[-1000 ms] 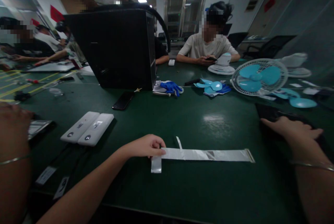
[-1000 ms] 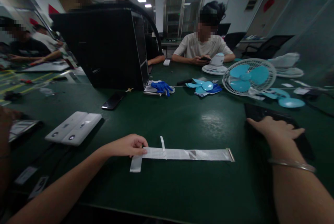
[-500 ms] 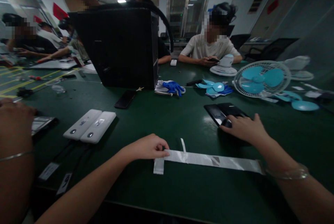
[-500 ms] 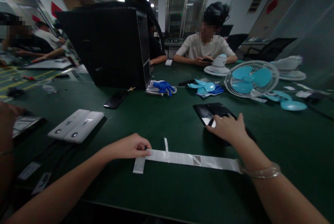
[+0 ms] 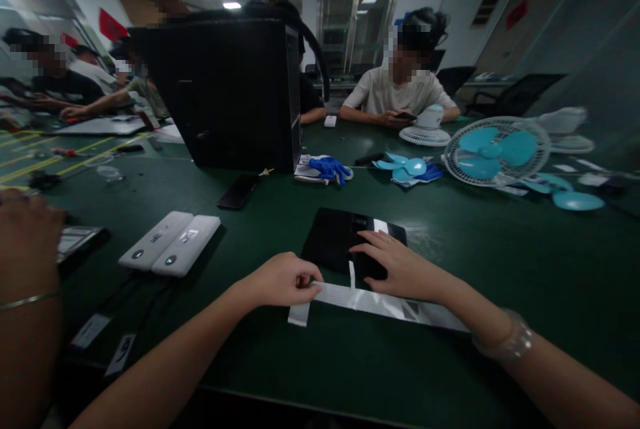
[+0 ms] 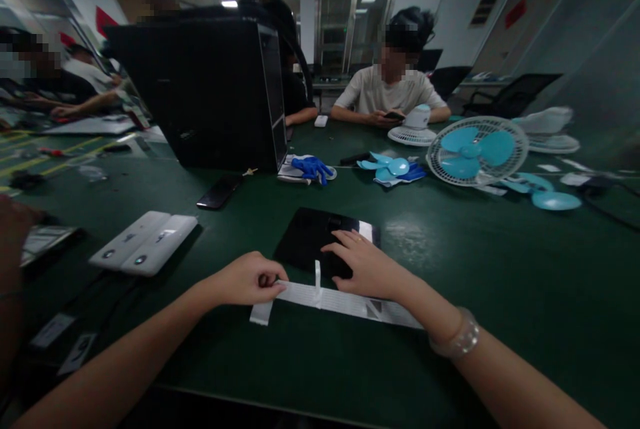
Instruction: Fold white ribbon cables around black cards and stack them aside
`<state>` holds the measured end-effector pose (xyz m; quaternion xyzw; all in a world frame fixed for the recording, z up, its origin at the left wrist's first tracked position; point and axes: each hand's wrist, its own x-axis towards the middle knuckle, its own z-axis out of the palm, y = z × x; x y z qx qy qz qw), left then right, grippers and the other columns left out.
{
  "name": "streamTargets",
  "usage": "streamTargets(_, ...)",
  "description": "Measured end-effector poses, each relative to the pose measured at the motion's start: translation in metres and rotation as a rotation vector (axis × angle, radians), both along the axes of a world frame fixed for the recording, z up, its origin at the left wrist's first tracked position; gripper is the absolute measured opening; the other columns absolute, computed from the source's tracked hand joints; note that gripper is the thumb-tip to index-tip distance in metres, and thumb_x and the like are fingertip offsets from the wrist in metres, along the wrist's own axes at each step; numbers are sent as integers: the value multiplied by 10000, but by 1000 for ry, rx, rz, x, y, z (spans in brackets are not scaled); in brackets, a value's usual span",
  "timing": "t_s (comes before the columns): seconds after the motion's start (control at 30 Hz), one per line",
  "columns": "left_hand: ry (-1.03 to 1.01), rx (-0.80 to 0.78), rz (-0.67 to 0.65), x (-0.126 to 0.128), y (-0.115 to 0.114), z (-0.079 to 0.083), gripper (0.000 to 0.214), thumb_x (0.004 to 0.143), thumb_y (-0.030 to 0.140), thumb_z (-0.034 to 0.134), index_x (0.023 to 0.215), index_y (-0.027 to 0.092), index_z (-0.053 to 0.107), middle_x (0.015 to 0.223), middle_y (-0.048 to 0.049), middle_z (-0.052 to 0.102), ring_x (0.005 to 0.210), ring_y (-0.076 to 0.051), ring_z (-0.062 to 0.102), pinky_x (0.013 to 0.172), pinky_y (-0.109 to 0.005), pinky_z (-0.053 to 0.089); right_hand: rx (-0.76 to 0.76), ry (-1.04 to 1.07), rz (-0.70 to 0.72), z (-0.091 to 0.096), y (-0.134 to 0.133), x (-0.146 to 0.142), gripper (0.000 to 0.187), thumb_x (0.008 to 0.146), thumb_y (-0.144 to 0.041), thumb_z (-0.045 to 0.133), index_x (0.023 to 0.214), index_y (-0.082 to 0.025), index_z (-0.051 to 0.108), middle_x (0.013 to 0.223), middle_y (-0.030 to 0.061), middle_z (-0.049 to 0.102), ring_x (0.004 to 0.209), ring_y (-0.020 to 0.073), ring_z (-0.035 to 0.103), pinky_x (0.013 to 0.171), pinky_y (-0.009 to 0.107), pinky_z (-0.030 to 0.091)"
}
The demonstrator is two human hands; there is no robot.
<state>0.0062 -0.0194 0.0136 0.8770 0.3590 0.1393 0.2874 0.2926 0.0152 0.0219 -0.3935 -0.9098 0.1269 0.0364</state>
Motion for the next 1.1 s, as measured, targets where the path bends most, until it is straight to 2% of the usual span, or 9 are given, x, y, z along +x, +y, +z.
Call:
streamTargets(0.23,-1,-46,-67,-3,0,-1,144,798,258,587,797,165,697,595,36,602,524,-64,534,525,-164,359,-194,86,195,8,-8,-12,639,749,-388,648,1355,-275,482,1518,55,268,1394,273,199,1127,490,177)
streamTargets(0.43,-15,-168,-60,-5,1,2,182,815,286,576,797,147,691,604,22,598,516,-67,507,496,-169,348,-250,137,234,9,-10,-12,662,795,-349,636,1413,-295,406,1529,45,245,1397,251,201,1116,492,225)
streamTargets(0.57,-68,-252,-5,-7,4,-1,201,828,304,568,812,137,680,625,11,604,534,-77,514,493,-173,351,-315,228,152,19,-11,-5,498,904,-389,505,1387,-286,438,1471,50,364,1316,216,369,1062,441,344)
streamTargets(0.67,-141,-331,95,-8,8,-4,230,849,332,548,860,133,663,723,-16,647,618,-105,569,537,-189,399,-337,236,89,27,-15,-1,511,896,-442,514,1374,-279,440,1352,55,499,1158,195,519,946,382,456)
streamTargets(0.73,-184,-349,163,-8,10,-6,251,861,347,529,884,129,652,775,-31,660,677,-124,593,574,-206,421,-296,207,118,28,-17,-1,556,853,-451,579,1363,-270,453,1295,56,541,1097,197,548,903,364,476)
streamTargets(0.83,-167,-318,232,-7,12,-6,285,874,377,505,910,134,650,802,-37,666,701,-137,598,583,-219,414,-157,158,212,22,-17,-3,444,894,-352,534,1329,-273,497,1261,46,550,1088,187,537,908,353,457)
streamTargets(0.93,-12,-192,283,-6,10,-2,283,875,391,494,921,170,665,737,-8,648,618,-119,558,535,-220,358,-14,84,265,12,-15,-6,411,935,-249,438,1338,-304,495,1250,44,534,1045,175,542,852,344,469)
streamTargets(1.1,204,-25,294,-2,6,4,211,844,336,529,996,234,635,630,50,597,546,-100,520,519,-220,304,114,6,294,3,-18,-12,408,933,-234,435,1324,-319,511,1227,53,535,1010,188,547,791,345,486)
